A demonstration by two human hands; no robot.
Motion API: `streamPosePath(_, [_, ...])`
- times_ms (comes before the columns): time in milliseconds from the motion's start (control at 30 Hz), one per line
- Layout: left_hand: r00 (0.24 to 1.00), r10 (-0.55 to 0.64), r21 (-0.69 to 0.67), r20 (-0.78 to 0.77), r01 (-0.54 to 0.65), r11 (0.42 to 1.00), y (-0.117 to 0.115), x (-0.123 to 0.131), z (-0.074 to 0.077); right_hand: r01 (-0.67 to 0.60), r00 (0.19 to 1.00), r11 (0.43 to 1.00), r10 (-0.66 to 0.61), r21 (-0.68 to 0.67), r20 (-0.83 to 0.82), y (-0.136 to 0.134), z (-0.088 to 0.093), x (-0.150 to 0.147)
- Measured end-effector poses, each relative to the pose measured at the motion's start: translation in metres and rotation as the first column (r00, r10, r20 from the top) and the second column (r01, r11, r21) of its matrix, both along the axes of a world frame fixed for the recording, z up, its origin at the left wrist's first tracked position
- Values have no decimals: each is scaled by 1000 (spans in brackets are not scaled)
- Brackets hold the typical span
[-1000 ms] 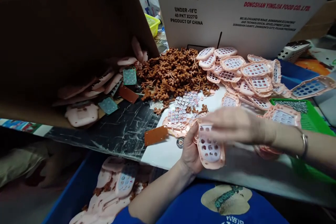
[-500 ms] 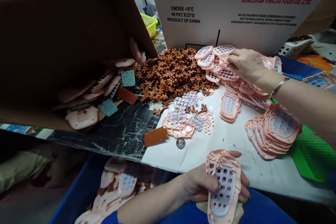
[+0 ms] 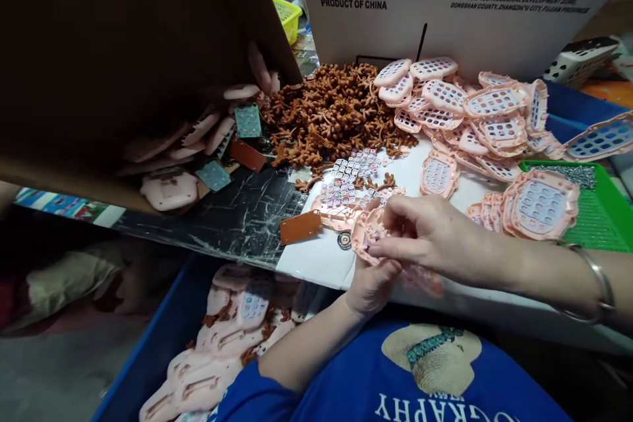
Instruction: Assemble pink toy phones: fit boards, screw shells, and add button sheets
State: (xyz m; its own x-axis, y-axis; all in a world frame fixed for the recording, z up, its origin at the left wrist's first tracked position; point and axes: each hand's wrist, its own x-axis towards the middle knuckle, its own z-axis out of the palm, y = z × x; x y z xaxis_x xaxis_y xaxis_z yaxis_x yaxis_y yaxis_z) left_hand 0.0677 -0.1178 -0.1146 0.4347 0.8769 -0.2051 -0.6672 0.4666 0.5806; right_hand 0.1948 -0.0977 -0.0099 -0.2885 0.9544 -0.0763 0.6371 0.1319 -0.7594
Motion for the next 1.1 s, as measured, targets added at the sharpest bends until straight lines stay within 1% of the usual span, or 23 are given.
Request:
streamPosePath(67, [999, -45, -61, 9, 45, 997, -3, -7, -1, 39, 989, 996, -50, -84, -140, -4, -11, -6])
streamPosePath(133, [996, -82, -142, 31, 86, 986, -4, -18, -2, 19, 972, 990, -51, -143, -229, -9, -20, -8])
streamPosePath(200, [985, -153, -204, 81, 167, 965, -5, -30, -4, -24, 954, 980, -37, -200, -297, -14, -27, -7])
streamPosePath(267, [959, -245, -214, 146, 272, 938, -6, -42, -6, -26, 935, 973, -57, -228, -351, -20, -31, -3])
streamPosePath(300, [942, -286, -198, 176, 319, 927, -7, -48, -7, 12, 926, 975, -93, -220, -366, -22, -32, 1])
streamPosePath(367, [901, -361, -124, 240, 397, 909, -10, -55, -10, 170, 912, 975, -210, -143, -351, -24, -34, 12])
streamPosePath(433, [837, -454, -29, 306, 485, 874, -13, -59, -13, 342, 904, 940, -326, 8, -276, -22, -38, 25])
streamPosePath(467, [797, -504, 13, 332, 530, 848, -15, -60, -14, 379, 912, 920, -353, 102, -208, -20, -42, 31])
streamPosePath(500, [756, -551, 44, 353, 575, 817, -16, -60, -15, 369, 929, 909, -351, 193, -120, -18, -46, 36])
streamPosePath(533, [720, -588, 59, 368, 613, 788, -16, -60, -16, 318, 945, 910, -327, 265, -12, -15, -52, 39])
streamPosePath(567, [692, -615, 59, 378, 645, 762, -17, -59, -16, 243, 952, 919, -288, 310, 106, -12, -58, 41])
streamPosePath(633, [666, -634, 43, 392, 675, 736, -17, -58, -16, 106, 925, 937, -215, 332, 312, -8, -72, 40])
streamPosePath(700, [662, -636, 28, 398, 684, 729, -16, -56, -15, 29, 870, 945, -184, 325, 458, -5, -84, 37])
streamPosePath(767, [686, -619, 32, 382, 660, 751, -14, -55, -14, -36, 809, 946, -161, 321, 565, -3, -90, 33])
streamPosePath(833, [762, -549, 31, 343, 575, 817, -12, -55, -15, -95, 760, 944, -136, 315, 636, -2, -92, 32])
streamPosePath(867, [809, -490, 23, 325, 511, 859, -11, -55, -15, -117, 746, 943, -123, 311, 655, -2, -92, 32])
streamPosePath(933, [888, -354, -11, 293, 373, 928, -8, -59, -16, -149, 752, 940, -93, 306, 653, -3, -90, 35])
streamPosePath(967, [915, -299, -24, 271, 317, 948, -6, -62, -16, -158, 769, 939, -76, 305, 634, -4, -89, 37])
streamPosePath(1033, [946, -245, -35, 210, 258, 966, -2, -68, -17, -150, 820, 940, -54, 306, 569, -8, -88, 42])
streamPosePath(1100, [959, -242, -42, 144, 251, 967, 0, -72, -18, -98, 864, 945, -75, 312, 498, -13, -88, 47])
